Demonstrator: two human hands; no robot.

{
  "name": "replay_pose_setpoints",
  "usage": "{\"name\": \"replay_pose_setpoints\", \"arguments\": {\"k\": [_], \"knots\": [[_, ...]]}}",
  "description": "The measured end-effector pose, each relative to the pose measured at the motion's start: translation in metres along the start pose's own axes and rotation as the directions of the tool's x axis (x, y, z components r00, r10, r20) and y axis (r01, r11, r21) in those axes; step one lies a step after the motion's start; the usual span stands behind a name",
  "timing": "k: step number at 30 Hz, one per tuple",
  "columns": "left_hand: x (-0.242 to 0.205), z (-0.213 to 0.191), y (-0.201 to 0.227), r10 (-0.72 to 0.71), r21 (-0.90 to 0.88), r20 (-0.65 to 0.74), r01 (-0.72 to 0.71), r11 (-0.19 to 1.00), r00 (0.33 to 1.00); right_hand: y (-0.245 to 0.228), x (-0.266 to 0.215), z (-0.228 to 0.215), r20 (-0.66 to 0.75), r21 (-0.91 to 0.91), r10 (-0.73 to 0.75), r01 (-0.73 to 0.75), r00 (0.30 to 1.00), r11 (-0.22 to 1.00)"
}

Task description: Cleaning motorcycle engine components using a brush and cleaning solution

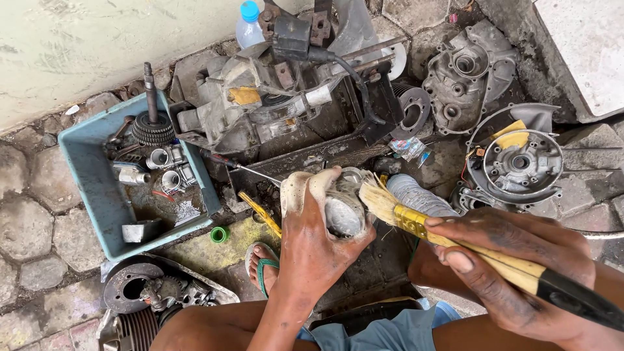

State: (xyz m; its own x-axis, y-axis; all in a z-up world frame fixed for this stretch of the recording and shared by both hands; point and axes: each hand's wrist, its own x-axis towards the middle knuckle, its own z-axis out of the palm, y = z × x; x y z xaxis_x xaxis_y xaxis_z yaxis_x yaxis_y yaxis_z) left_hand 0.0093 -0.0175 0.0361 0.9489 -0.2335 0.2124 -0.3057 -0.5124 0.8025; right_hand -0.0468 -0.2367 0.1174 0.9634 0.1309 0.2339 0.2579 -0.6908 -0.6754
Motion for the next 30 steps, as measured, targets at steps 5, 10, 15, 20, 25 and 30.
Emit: {"name": "replay_pose_setpoints", "arguments": {"k": [5, 10, 15, 20, 25, 30], "knots": [[0.000, -0.003, -0.001, 0.040, -0.104, 0.038, -0.036, 0.994, 0.998, -0.003, 0.004, -0.002, -0.037, 0.106, 0.037, -0.033, 0.999, 0.994], [0.001, -0.008, -0.002, 0.052, -0.163, 0.100, -0.035, 0.986, 0.994, 0.014, 0.010, 0.002, -0.059, 0.148, 0.036, -0.027, 0.998, 0.989], [0.004, -0.015, 0.003, -0.008, -0.342, 0.147, 0.059, 0.938, 0.989, 0.008, 0.017, -0.002, -0.193, 0.154, 0.080, -0.050, 0.978, 0.987], [0.003, -0.015, -0.002, 0.016, -0.260, 0.122, 0.016, 0.965, 0.992, 0.015, 0.005, -0.008, -0.029, 0.308, 0.102, -0.088, 0.994, 0.947], [0.006, -0.013, 0.002, 0.056, -0.302, 0.120, -0.017, 0.953, 0.991, 0.007, 0.019, 0.000, -0.168, 0.057, 0.026, -0.017, 0.985, 0.998], [0.006, -0.014, -0.001, 0.034, -0.391, 0.098, 0.007, 0.920, 0.995, -0.003, 0.017, -0.013, -0.100, 0.055, 0.123, -0.118, 0.987, 0.991]]}}
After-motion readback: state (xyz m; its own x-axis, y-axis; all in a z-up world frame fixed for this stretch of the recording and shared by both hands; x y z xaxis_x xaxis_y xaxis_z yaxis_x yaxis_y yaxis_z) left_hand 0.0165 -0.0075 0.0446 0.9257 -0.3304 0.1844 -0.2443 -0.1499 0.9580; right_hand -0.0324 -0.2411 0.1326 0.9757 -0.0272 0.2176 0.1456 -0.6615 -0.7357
